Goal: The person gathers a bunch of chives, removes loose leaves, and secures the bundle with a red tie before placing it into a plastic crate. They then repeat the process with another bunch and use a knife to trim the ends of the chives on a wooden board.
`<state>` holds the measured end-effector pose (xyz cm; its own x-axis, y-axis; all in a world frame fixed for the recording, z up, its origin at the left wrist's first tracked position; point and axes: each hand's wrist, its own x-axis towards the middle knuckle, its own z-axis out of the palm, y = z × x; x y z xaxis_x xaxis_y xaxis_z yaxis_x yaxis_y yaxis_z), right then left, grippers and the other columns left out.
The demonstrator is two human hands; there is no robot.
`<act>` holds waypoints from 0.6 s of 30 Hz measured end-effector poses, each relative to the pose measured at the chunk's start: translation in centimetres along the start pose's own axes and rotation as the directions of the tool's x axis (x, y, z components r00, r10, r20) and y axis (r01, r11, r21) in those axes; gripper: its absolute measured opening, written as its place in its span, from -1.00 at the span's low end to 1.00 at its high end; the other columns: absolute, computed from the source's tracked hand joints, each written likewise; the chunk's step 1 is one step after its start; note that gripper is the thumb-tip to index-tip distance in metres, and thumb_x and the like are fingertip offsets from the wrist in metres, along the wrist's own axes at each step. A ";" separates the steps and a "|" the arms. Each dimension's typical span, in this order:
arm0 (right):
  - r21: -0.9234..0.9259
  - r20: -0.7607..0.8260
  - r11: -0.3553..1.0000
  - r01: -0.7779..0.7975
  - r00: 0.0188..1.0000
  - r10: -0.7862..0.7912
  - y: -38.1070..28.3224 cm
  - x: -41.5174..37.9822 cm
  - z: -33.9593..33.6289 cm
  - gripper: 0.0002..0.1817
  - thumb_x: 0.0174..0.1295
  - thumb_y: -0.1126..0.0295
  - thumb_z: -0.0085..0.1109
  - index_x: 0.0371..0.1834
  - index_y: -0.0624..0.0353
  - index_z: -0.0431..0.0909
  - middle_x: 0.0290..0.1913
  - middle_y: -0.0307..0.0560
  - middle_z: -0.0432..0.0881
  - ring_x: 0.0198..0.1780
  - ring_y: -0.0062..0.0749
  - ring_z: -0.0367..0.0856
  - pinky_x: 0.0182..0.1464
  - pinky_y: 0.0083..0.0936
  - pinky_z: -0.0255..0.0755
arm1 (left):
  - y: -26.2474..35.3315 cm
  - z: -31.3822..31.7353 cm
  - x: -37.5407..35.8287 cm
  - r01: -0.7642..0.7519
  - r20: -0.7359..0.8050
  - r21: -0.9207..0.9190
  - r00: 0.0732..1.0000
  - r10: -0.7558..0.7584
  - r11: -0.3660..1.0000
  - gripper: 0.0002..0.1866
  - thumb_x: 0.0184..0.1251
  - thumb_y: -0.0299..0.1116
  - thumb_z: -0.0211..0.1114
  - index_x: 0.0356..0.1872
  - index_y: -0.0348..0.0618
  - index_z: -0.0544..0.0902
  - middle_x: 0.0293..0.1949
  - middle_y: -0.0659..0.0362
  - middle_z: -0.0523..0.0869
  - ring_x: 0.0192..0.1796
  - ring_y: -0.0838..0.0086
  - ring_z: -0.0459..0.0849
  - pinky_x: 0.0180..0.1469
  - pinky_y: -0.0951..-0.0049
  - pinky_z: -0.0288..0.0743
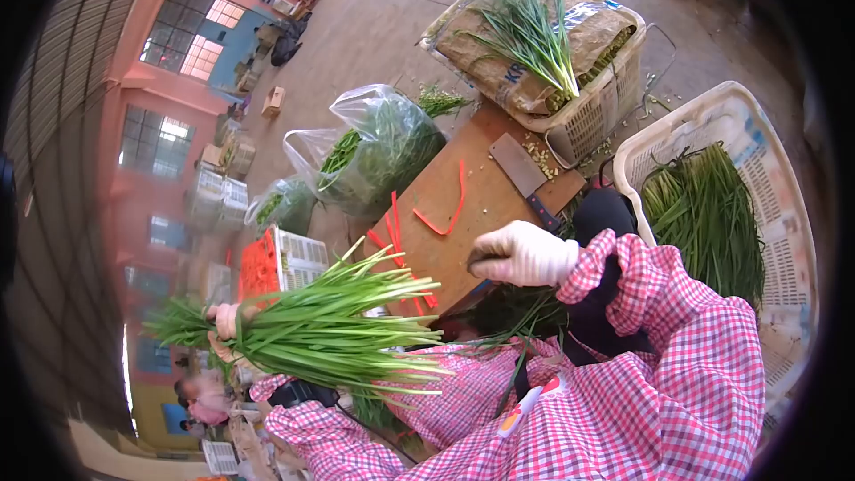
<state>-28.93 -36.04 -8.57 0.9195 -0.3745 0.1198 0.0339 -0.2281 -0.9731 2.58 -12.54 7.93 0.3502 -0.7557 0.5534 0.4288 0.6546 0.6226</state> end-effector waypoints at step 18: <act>-0.233 0.699 0.898 0.374 0.706 -0.113 1.6 1.1 6.6 -0.75 0.25 0.21 0.07 -0.20 0.13 0.59 -0.39 -0.02 0.64 -0.31 -0.21 0.64 -0.22 -0.29 0.48 | 0.9 2.6 0.8 0.054 0.437 -0.005 0.898 -0.046 0.999 -0.82 0.29 -0.48 0.01 -0.46 -0.02 0.22 -0.76 0.43 0.27 -0.77 0.73 0.13 -0.71 0.59 0.03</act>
<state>-25.30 -30.94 -11.34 0.9191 0.3899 0.0567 0.2833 -0.5540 -0.7828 1.12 -12.52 10.40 -0.0691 -0.7008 0.7100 0.4513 0.6127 0.6488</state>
